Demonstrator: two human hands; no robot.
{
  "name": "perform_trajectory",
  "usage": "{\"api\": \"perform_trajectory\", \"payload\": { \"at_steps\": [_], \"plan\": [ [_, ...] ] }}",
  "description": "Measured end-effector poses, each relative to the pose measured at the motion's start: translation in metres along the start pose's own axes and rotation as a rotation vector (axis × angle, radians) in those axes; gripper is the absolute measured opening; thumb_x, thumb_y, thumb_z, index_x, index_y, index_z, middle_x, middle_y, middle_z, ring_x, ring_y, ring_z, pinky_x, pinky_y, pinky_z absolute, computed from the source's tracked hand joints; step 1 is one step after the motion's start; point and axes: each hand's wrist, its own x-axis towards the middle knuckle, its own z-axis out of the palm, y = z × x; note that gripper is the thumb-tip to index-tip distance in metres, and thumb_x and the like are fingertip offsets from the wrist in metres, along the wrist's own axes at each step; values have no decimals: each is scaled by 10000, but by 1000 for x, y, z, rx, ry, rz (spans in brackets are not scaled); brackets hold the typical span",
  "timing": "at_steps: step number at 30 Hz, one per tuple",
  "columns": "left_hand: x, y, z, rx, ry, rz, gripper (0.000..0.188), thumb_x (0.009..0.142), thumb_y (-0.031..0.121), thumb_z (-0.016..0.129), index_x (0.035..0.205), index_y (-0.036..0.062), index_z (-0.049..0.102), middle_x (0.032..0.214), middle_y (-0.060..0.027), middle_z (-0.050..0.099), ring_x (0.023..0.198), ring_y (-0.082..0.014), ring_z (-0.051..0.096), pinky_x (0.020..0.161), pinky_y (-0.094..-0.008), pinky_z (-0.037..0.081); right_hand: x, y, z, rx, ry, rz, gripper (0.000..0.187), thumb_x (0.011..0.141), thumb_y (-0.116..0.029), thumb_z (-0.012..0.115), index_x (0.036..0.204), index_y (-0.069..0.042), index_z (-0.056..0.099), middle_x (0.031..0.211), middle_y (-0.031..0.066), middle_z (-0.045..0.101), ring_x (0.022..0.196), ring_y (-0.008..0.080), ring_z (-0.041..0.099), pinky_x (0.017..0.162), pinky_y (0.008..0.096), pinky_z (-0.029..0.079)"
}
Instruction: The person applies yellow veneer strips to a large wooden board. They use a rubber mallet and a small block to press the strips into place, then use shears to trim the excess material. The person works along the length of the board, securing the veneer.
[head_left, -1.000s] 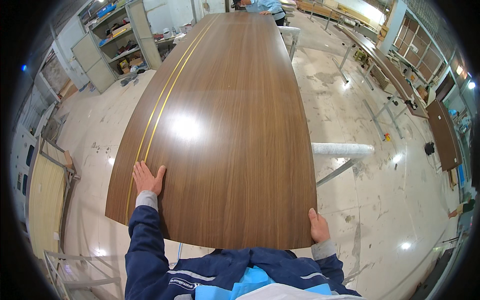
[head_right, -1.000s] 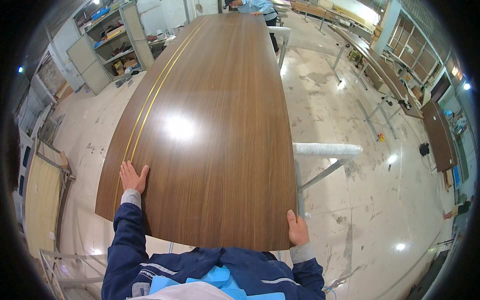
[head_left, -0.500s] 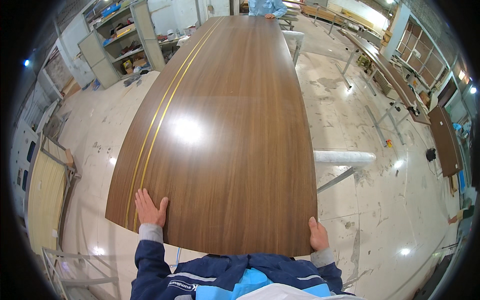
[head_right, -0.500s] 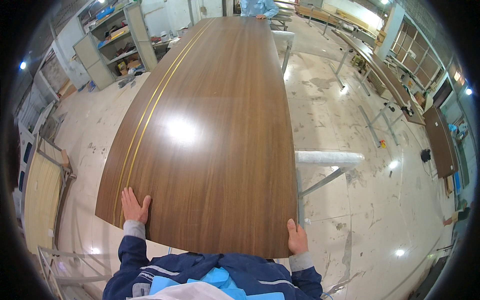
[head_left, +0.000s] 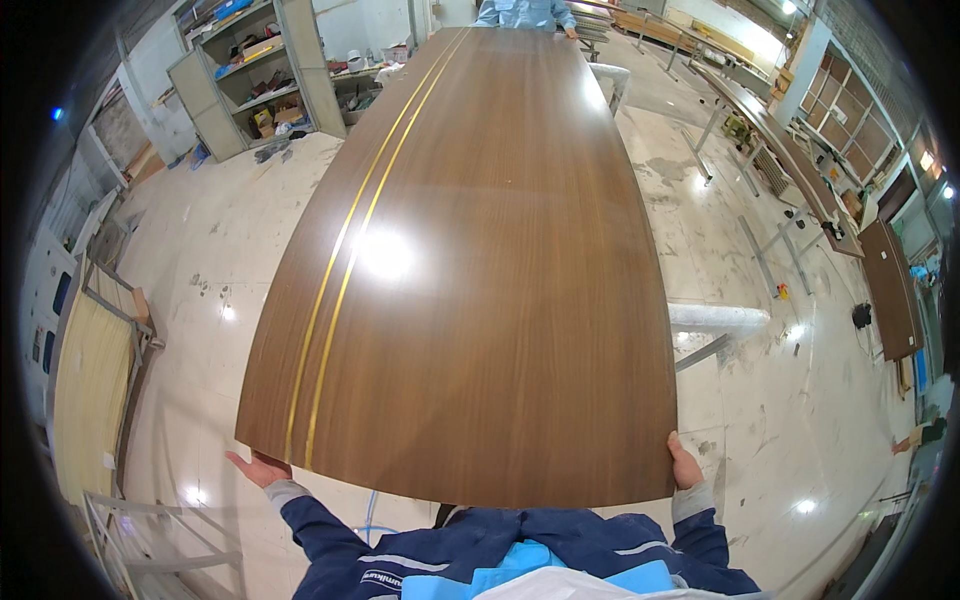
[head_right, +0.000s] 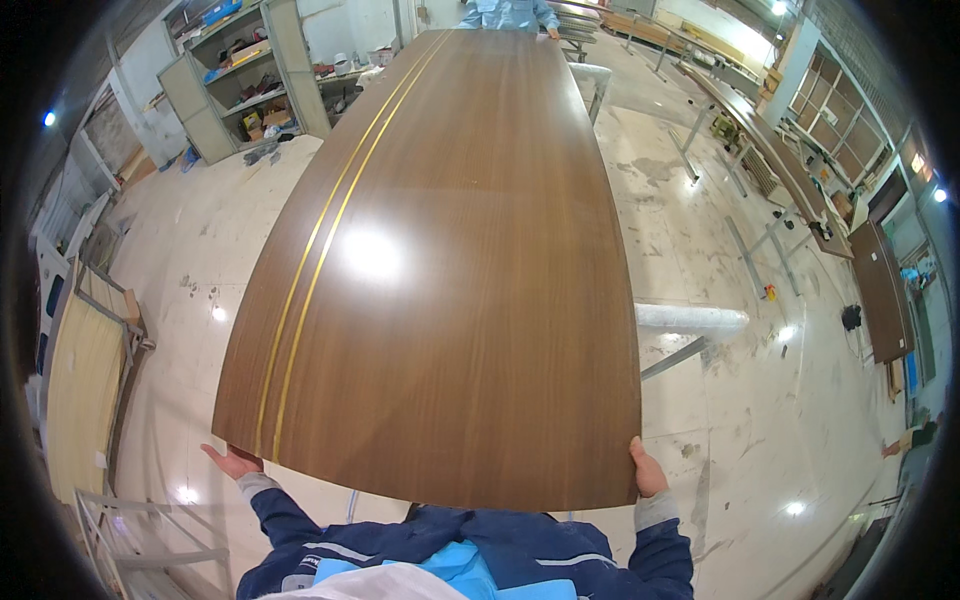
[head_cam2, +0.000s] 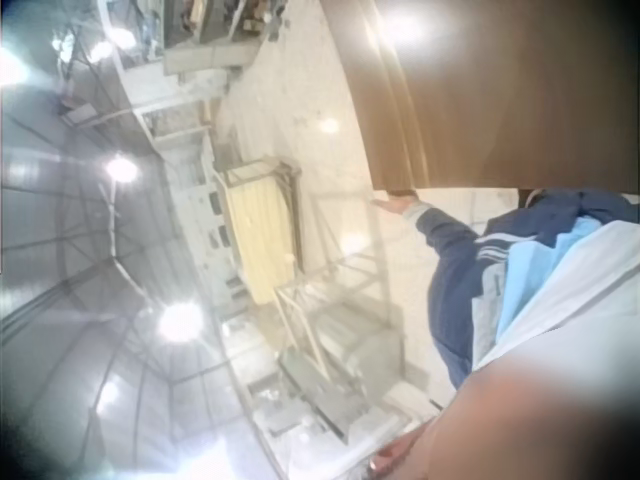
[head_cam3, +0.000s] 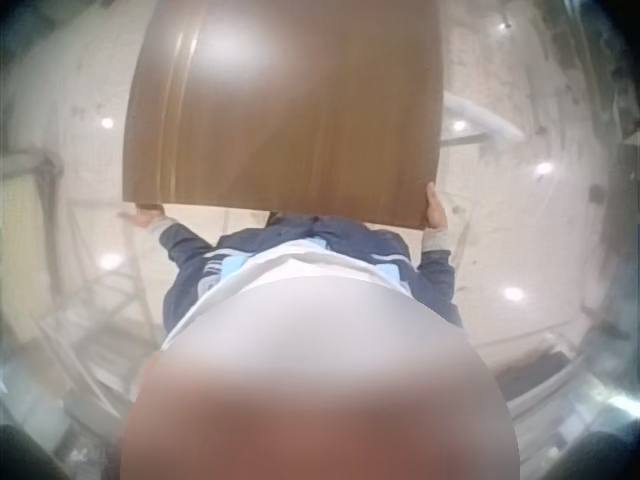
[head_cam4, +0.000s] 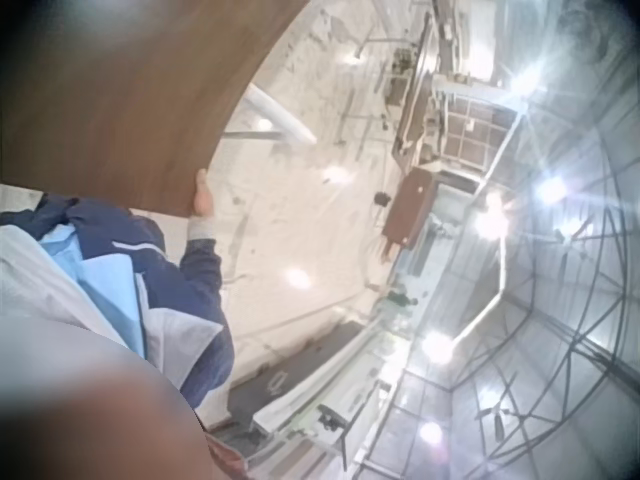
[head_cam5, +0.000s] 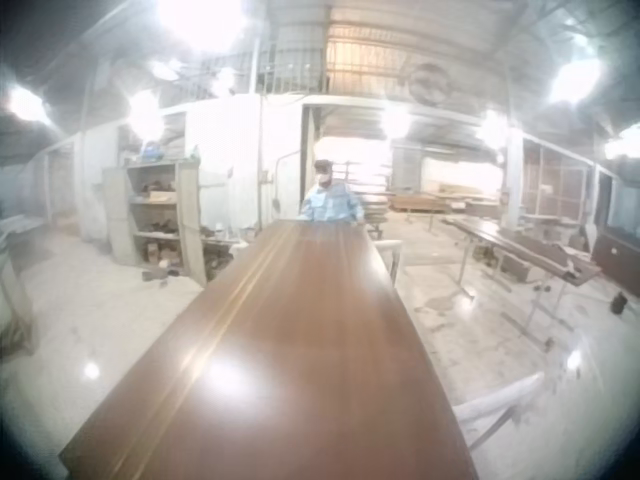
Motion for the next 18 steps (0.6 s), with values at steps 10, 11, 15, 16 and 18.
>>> {"api": "perform_trajectory", "payload": {
  "at_steps": [10,11,15,16,18],
  "plan": [
    [34,1,16,367,53,75,656,1028,510,543,1445,5,514,1422,-156,590,1258,-325,597,1036,-457,505,-15,-18,6,-295,32,24,727,1003,-538,622,1366,90,585,1295,151,676,1167,228,644,997,345,508],
    [31,1,20,349,60,64,656,1028,505,543,1449,2,506,1425,-155,587,1253,-324,599,1028,-456,510,-14,-17,9,-270,52,18,724,992,-532,645,1360,89,592,1284,153,681,1163,232,645,991,349,511],
    [15,15,45,397,85,96,624,1032,474,532,1439,2,500,1425,-148,582,1239,-320,604,1023,-445,514,-13,-18,8,-235,68,58,791,953,-558,689,1354,115,583,1290,184,675,1164,250,649,991,357,512],
    [11,22,54,394,75,104,615,1033,467,529,1436,3,503,1423,-146,581,1239,-317,603,1028,-443,511,-14,-19,6,-267,64,48,819,937,-585,696,1337,122,591,1269,181,686,1136,251,661,979,354,516],
    [3,40,72,364,17,107,596,1034,451,521,1429,4,509,1421,-143,580,1241,-312,600,1037,-437,505,-14,-22,8,-240,28,6,815,936,-595,692,1331,113,602,1251,176,695,1117,247,668,974,350,518]
  ]
}}
